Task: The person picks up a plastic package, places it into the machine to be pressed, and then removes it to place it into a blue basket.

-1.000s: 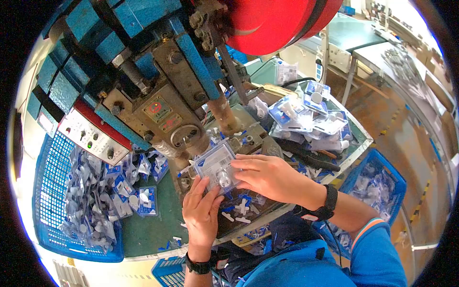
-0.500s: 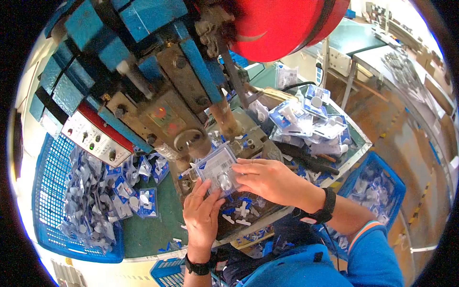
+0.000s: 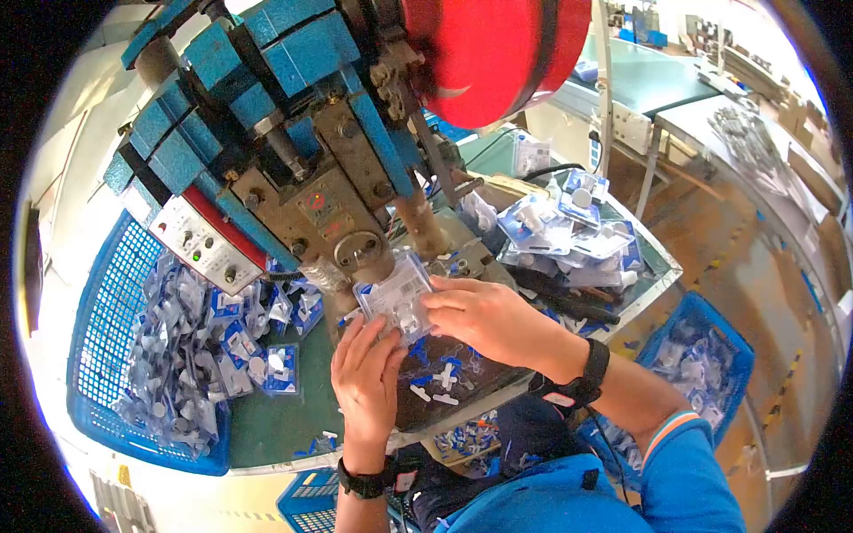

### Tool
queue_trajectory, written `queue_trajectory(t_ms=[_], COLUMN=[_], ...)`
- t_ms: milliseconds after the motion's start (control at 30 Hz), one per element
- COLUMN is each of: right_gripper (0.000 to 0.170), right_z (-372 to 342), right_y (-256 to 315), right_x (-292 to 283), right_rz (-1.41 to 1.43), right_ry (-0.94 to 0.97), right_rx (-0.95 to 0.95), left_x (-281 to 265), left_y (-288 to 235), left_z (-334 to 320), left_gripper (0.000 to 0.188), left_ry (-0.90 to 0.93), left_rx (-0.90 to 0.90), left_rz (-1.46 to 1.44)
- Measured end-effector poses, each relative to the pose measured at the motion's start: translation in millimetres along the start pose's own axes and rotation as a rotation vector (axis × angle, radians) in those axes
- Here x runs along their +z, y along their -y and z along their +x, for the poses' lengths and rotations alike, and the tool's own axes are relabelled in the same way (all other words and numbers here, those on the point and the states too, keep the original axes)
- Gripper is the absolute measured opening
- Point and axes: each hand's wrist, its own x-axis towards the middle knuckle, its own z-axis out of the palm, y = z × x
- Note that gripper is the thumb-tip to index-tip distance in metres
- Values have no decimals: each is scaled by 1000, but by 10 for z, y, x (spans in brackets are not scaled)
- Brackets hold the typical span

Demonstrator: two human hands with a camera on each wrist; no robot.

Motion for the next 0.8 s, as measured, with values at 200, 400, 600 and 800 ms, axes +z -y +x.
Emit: queue_trajectory(t_ms=[200,400,600,800], right_gripper=[17,16,16,25], right_z=[61,-133,-281,-376], right_y=[7,29,284,718], right_x=[-69,166,128,-44], right_rz=[-34,-84,-133,-89], right_ry=[53,44,-209,-226], right_rx=[-17,-22,-95,-120], left_x=[100,330,226,123], left_y=[-81,18,-133,-384], left_z=[106,-76,-277,-536], left_gripper=[44,38,42,49], left_ry=[28,44,-4,-112], left_rx=[4,24,42,-38], left_rz=[13,88,64,-59])
